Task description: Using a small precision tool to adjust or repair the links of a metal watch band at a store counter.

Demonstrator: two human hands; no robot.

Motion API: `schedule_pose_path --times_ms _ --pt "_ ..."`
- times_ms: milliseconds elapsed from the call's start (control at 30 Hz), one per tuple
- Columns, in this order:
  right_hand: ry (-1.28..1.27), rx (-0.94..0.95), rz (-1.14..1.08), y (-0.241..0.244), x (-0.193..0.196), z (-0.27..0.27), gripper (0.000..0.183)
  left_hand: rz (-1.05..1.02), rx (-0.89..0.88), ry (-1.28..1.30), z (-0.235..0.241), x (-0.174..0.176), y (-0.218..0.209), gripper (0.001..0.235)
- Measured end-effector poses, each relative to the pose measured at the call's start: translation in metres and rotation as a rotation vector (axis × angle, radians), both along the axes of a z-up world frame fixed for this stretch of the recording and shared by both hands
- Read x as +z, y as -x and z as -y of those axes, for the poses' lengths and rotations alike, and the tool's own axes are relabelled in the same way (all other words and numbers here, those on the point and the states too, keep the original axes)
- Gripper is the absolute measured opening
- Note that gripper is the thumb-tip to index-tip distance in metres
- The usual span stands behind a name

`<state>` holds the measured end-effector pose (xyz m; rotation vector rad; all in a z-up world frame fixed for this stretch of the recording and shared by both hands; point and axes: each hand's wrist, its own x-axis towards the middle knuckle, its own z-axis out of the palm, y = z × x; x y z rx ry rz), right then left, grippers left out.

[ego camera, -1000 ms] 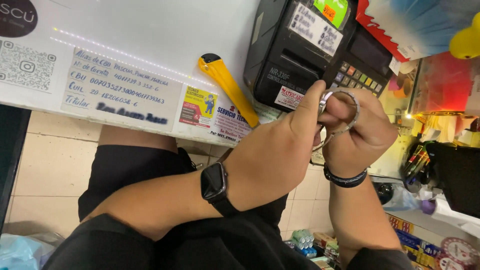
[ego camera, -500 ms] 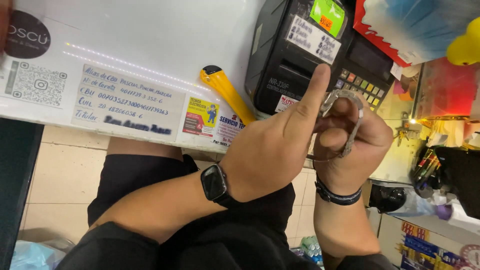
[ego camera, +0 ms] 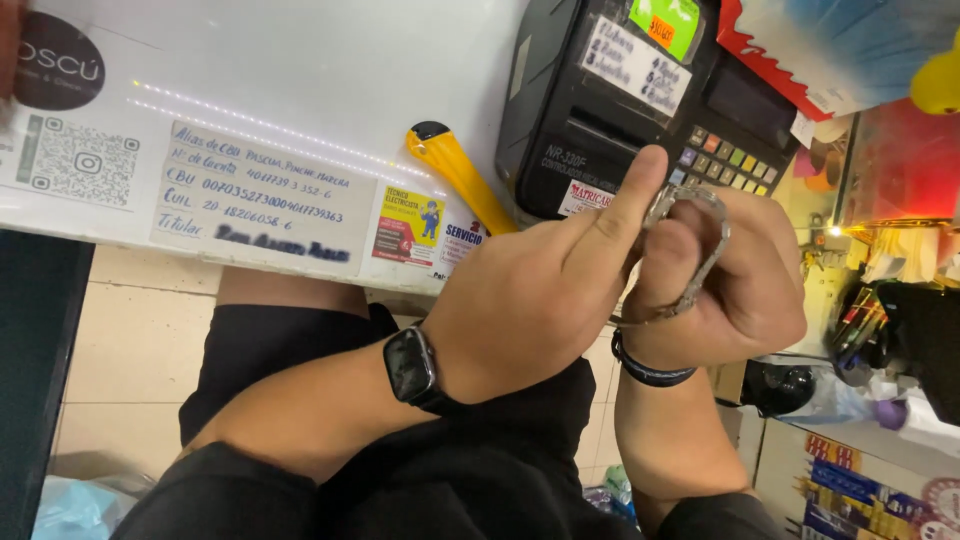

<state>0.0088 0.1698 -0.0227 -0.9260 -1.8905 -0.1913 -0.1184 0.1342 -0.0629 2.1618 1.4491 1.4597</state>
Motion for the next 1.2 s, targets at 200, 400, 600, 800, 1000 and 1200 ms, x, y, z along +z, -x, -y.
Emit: schedule_pose_path --times_ms 200,400,600,800,1000,1200 --pt "0.132 -0.053 -0.068 0.0 -0.002 0.008 0.021 0.057 -0.047 -0.007 0.004 0.003 0.003 0.047" --pt "0.237 -0.008 -0.172 -0.006 -0.009 0.018 0.038 0.076 -0.003 0.027 0.005 0.005 -0.002 0.044" --pt "0.364 -0.073 -0.224 0.002 0.004 0.023 0.023 0.071 -0.025 0.059 0.001 0.001 -0.008 0.047" --pt "0.398 -0.069 -0.205 0.006 0.009 0.024 0.033 0.208 -0.146 0.148 0.002 0.001 -0.013 0.05" --pt "0.461 -0.087 -0.23 0.009 0.012 0.026 0.023 0.238 -0.159 0.126 0.001 0.002 -0.013 0.046" --pt "0.444 -0.043 -0.211 0.01 0.008 0.024 0.034 0.245 -0.157 0.117 0.001 -0.001 -0.014 0.046"
